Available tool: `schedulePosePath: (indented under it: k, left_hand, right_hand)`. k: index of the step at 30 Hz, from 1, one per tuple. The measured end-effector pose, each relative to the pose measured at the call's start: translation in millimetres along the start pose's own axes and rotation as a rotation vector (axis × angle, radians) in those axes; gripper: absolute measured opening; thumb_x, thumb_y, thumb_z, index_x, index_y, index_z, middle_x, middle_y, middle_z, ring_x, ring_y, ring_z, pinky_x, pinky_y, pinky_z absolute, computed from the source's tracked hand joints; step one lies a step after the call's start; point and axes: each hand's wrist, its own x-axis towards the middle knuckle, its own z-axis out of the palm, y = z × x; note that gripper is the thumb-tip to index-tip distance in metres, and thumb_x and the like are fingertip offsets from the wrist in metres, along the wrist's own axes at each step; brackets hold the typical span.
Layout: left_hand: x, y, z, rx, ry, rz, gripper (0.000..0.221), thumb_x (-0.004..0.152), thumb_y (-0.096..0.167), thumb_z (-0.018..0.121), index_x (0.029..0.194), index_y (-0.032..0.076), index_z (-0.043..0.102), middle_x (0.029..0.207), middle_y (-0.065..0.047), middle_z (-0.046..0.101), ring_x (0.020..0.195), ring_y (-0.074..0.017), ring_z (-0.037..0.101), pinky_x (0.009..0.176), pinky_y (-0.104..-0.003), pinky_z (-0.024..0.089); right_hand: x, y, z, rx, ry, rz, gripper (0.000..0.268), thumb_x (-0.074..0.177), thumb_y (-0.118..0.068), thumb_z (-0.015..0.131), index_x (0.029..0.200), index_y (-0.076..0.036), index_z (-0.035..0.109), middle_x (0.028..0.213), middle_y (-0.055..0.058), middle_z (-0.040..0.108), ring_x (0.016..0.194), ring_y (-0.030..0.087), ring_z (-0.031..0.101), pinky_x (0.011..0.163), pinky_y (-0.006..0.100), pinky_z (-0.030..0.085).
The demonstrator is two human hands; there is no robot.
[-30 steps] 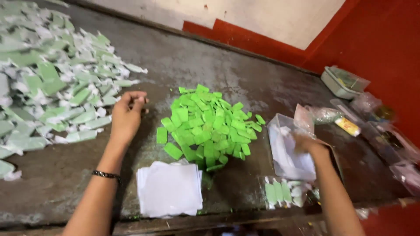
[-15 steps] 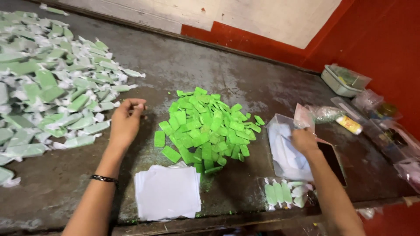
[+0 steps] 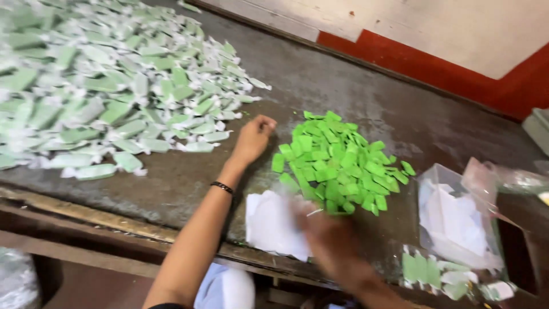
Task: The person is manually wrapping small green rectangular items into individual white paper squares on a production table.
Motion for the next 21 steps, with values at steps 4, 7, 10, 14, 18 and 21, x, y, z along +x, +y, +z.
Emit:
schedulePosePath:
  k: [4, 7, 10, 14, 18, 21]
  left_hand:
    - [-15.0, 35.6, -13.6, 0.129, -0.406, -0.054, 0.027, 0.083, 0.009, 0.048, 0.086, 0.022, 0.071, 0.091, 0.003, 0.074, 0.084, -0.01, 0.067, 0.078, -0.028, 0.051]
    - [-31.9, 57.8, -15.8, 0.283, -0.938, -0.16, 0.058, 0.067, 0.046, 0.075, 0.112, 0.014, 0.06, 0.095, 0.0, 0.065, 0.084, -0.0145, 0.059, 0.073, -0.028, 0.046]
    - [-40.8, 61.2, -13.8, 0.632, -1.139, -0.056, 0.074, 0.046, 0.06, 0.087, 0.107, 0.022, 0.069, 0.112, -0.011, 0.065, 0.107, -0.0328, 0.062, 0.093, -0.043, 0.05]
    - [-35.9, 46.4, -2.5, 0.71, -1.127, -0.067, 0.042, 0.058, 0.047, 0.087, 0.092, 0.026, 0.076, 0.101, -0.007, 0.071, 0.103, -0.032, 0.065, 0.089, -0.038, 0.052]
    - [-41.3, 69.6, -14.2, 0.865, -1.169, -0.024, 0.063, 0.047, 0.062, 0.085, 0.097, 0.025, 0.075, 0.104, -0.011, 0.07, 0.105, -0.0345, 0.063, 0.087, -0.045, 0.052]
    - [-45.0, 74.7, -5.4, 0.957, -1.135, -0.099, 0.056, 0.064, 0.054, 0.08, 0.107, 0.019, 0.072, 0.13, -0.017, 0.054, 0.125, -0.0397, 0.045, 0.103, -0.051, 0.033]
  right_hand:
    - [84.3, 77.4, 23.9, -0.685, -0.195, -0.939, 0.085, 0.073, -0.049, 0.078, 0.142, -0.018, 0.04, 0.12, 0.015, 0.055, 0.102, 0.034, 0.06, 0.079, 0.042, 0.048]
    - [94.1, 38.0, -30.8, -0.271, -0.466, -0.732, 0.038, 0.091, -0.024, 0.039, 0.083, -0.01, 0.073, 0.124, 0.006, 0.068, 0.088, 0.019, 0.071, 0.077, 0.033, 0.057]
    - [150.9, 36.8, -55.5, -0.392, -0.001, -0.793, 0.014, 0.083, -0.027, 0.071, 0.086, -0.014, 0.07, 0.091, 0.005, 0.072, 0.093, 0.025, 0.068, 0.087, 0.037, 0.05]
    - [217.5, 68.0, -54.5, -0.704, 0.002, -0.594, 0.058, 0.066, -0.03, 0.086, 0.117, -0.022, 0.06, 0.119, 0.013, 0.06, 0.116, 0.036, 0.058, 0.098, 0.047, 0.048]
    - [198.4, 79.1, -64.6, -0.248, 0.108, -0.691, 0.048, 0.061, -0.027, 0.088, 0.099, -0.005, 0.068, 0.103, 0.018, 0.071, 0.109, 0.037, 0.061, 0.096, 0.045, 0.046]
    - [209.3, 80.8, -79.8, 0.186, 0.141, -0.593, 0.031, 0.083, -0.013, 0.074, 0.113, -0.006, 0.068, 0.064, 0.019, 0.068, 0.048, 0.018, 0.061, 0.053, 0.028, 0.053]
